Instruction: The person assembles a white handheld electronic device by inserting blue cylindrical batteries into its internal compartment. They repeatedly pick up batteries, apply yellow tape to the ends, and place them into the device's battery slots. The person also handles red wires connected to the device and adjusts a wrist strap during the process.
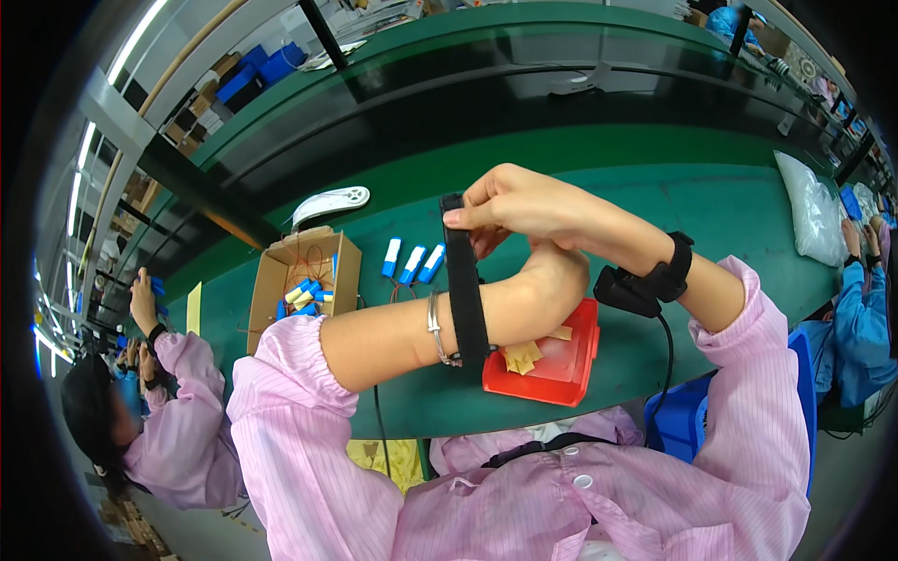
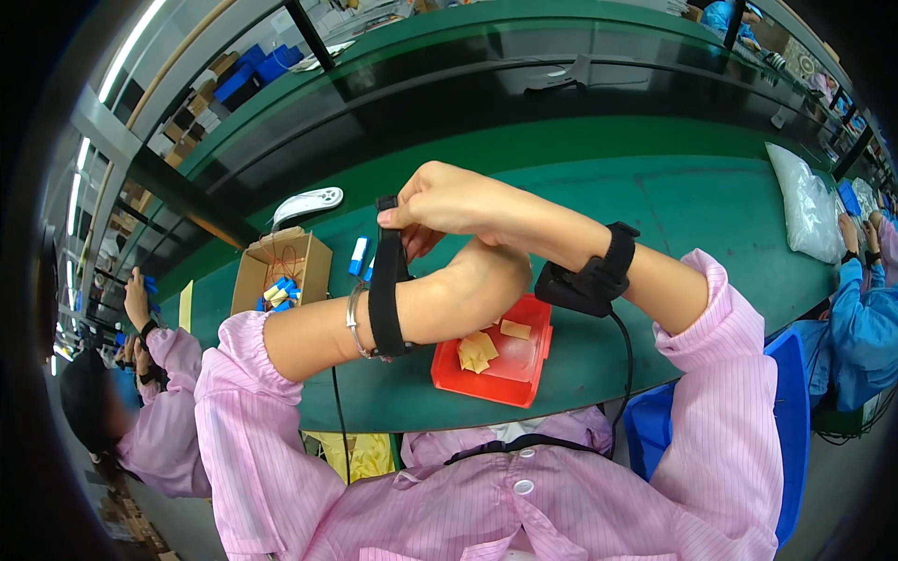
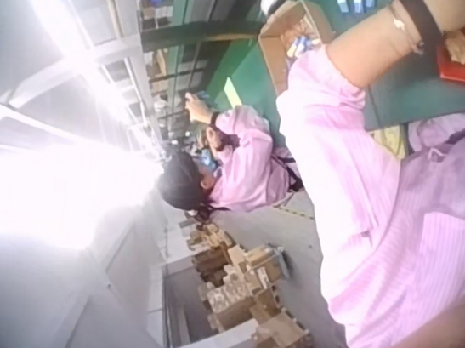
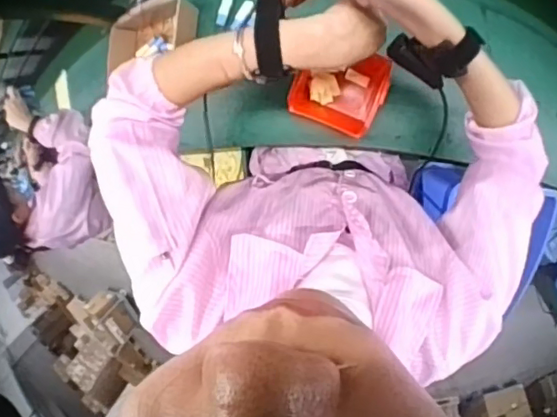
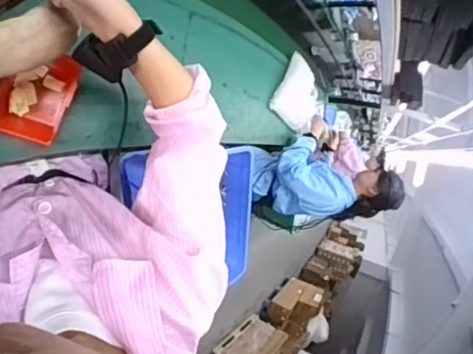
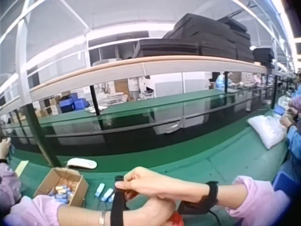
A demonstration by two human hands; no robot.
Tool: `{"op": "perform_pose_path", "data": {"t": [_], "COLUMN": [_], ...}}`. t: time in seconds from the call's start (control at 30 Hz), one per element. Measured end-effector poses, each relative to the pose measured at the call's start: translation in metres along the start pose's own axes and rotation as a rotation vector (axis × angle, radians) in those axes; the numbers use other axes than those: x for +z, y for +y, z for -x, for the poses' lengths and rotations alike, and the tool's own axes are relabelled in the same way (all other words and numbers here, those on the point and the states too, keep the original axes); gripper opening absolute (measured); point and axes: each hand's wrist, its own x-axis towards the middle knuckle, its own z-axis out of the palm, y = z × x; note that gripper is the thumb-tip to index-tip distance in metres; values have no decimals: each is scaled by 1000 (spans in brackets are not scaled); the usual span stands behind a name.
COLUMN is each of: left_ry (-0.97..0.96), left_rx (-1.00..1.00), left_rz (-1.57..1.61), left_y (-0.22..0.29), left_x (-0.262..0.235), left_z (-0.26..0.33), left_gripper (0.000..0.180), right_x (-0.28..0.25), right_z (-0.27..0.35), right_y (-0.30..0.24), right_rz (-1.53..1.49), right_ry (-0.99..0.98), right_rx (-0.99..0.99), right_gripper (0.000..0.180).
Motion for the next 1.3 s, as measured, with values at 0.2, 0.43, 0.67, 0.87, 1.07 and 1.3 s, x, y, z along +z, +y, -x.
{"op": "perform_pose_path", "data": {"t": [0.2,0.43,0.67,0.87,1.07,1.3], "left_ry": [236,281,346,531,419,412], "left_rx": [103,69,5,197,156,128], "left_rz": [81,368,1043,784,764,756], "left_y": [-13,-22,-23,-41,-49,-46], "left_x": [8,17,1,35,59,72], "left_z": [4,-1,0,16,31,46], "left_gripper": [15,9,14,22,24,26], "right_x": [-23,1,12,24,31,27], "right_z": [-10,19,35,46,46,40], "right_y": [1,-39,-44,-30,-5,0], "right_rz": [20,45,421,519,842,868], "right_ry": [126,71,216,261,307,245], "right_rx": [-92,-258,-683,-1068,-1269,-1363], "right_gripper": [32,34,28,18,28,35]}}
